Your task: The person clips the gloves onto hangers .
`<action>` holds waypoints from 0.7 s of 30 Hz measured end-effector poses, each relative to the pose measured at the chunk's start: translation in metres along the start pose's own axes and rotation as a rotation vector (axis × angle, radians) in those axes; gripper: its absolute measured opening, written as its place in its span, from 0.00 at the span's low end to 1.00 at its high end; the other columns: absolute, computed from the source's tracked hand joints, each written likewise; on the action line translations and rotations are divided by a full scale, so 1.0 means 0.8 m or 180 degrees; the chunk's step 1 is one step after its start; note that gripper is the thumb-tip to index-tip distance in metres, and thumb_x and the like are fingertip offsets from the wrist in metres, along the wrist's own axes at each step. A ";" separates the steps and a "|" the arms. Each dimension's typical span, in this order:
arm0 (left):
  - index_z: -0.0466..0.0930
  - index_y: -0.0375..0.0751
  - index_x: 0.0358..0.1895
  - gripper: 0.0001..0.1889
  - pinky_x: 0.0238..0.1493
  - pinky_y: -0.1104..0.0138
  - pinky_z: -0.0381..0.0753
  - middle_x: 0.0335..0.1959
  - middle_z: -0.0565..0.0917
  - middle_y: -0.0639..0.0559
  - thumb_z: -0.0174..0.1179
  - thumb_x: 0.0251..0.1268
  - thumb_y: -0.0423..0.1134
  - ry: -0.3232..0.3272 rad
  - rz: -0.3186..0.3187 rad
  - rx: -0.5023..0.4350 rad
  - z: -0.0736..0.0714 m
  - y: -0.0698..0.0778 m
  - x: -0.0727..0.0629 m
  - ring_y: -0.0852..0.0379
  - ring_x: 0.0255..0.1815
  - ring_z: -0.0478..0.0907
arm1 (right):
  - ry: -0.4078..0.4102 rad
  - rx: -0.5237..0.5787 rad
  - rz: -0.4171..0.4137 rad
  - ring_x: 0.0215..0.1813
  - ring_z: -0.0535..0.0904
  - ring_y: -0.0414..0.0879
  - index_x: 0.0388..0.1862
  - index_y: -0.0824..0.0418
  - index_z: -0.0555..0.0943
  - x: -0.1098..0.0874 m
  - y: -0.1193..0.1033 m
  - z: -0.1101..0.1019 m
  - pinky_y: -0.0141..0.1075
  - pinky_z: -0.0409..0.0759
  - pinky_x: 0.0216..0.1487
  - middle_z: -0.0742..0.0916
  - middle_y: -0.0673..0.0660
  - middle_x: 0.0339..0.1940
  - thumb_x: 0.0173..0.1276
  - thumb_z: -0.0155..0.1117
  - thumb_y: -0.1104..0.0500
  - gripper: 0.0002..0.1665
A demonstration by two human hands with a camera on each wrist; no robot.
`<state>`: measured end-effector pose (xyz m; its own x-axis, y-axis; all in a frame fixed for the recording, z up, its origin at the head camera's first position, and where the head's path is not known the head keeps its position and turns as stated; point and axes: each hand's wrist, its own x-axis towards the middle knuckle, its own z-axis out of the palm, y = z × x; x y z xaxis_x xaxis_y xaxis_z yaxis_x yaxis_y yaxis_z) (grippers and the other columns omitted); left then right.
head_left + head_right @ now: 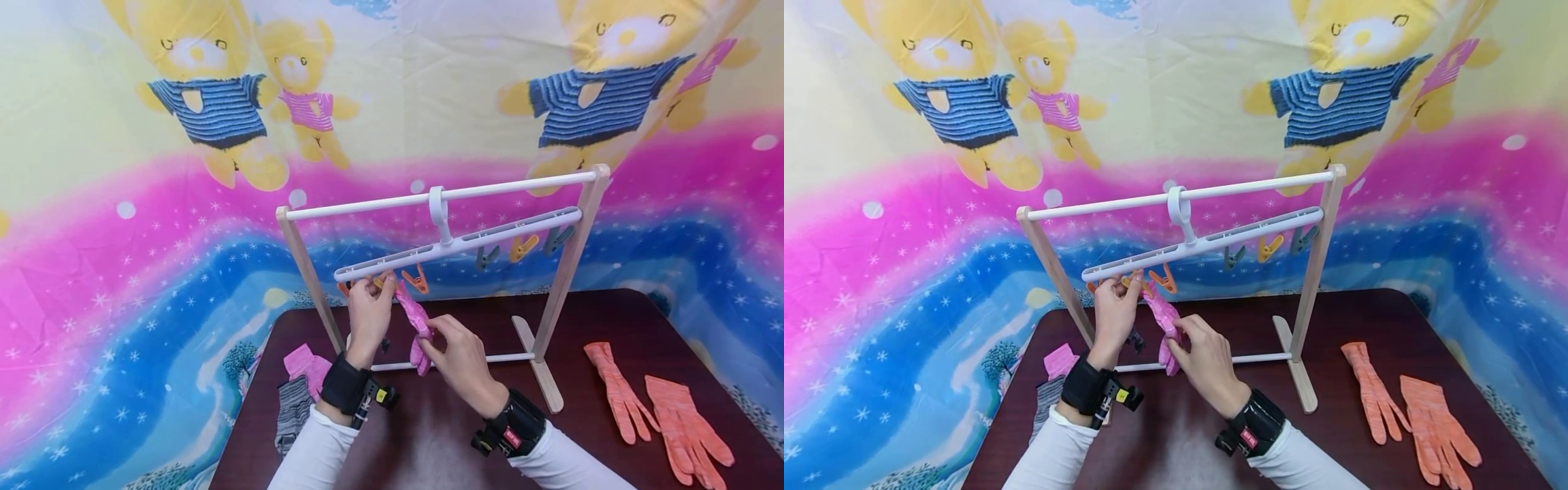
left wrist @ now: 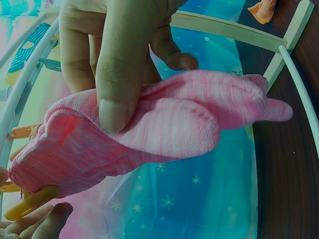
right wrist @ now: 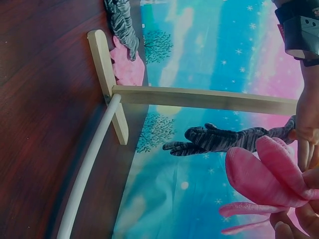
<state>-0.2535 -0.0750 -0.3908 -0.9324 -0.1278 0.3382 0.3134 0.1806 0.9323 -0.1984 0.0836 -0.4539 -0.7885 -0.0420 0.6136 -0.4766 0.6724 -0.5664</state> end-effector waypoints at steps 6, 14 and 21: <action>0.78 0.34 0.61 0.19 0.21 0.71 0.58 0.26 0.84 0.43 0.59 0.74 0.42 -0.0010 -0.0016 0.0026 0.000 0.000 -0.001 0.65 0.18 0.65 | -0.0019 0.0000 0.0002 0.35 0.82 0.40 0.46 0.57 0.87 -0.002 0.004 0.000 0.33 0.78 0.31 0.89 0.53 0.41 0.56 0.81 0.58 0.18; 0.71 0.33 0.70 0.27 0.32 0.69 0.72 0.38 0.90 0.37 0.57 0.76 0.46 -0.0151 -0.0162 0.0201 -0.003 -0.005 -0.006 0.49 0.43 0.88 | -0.0046 -0.0037 0.0027 0.38 0.84 0.41 0.46 0.55 0.86 -0.004 0.004 0.000 0.33 0.80 0.32 0.89 0.50 0.41 0.57 0.80 0.58 0.18; 0.68 0.39 0.73 0.27 0.50 0.57 0.81 0.51 0.88 0.36 0.55 0.77 0.47 -0.0235 -0.0180 0.0161 -0.005 -0.008 -0.012 0.44 0.55 0.86 | -0.0059 -0.0029 0.0032 0.38 0.85 0.42 0.46 0.55 0.86 -0.005 0.005 -0.001 0.35 0.80 0.33 0.89 0.53 0.41 0.58 0.79 0.57 0.17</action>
<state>-0.2460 -0.0789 -0.3996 -0.9597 -0.0675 0.2730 0.2520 0.2242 0.9414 -0.1967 0.0868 -0.4583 -0.8002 -0.0488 0.5977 -0.4651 0.6796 -0.5673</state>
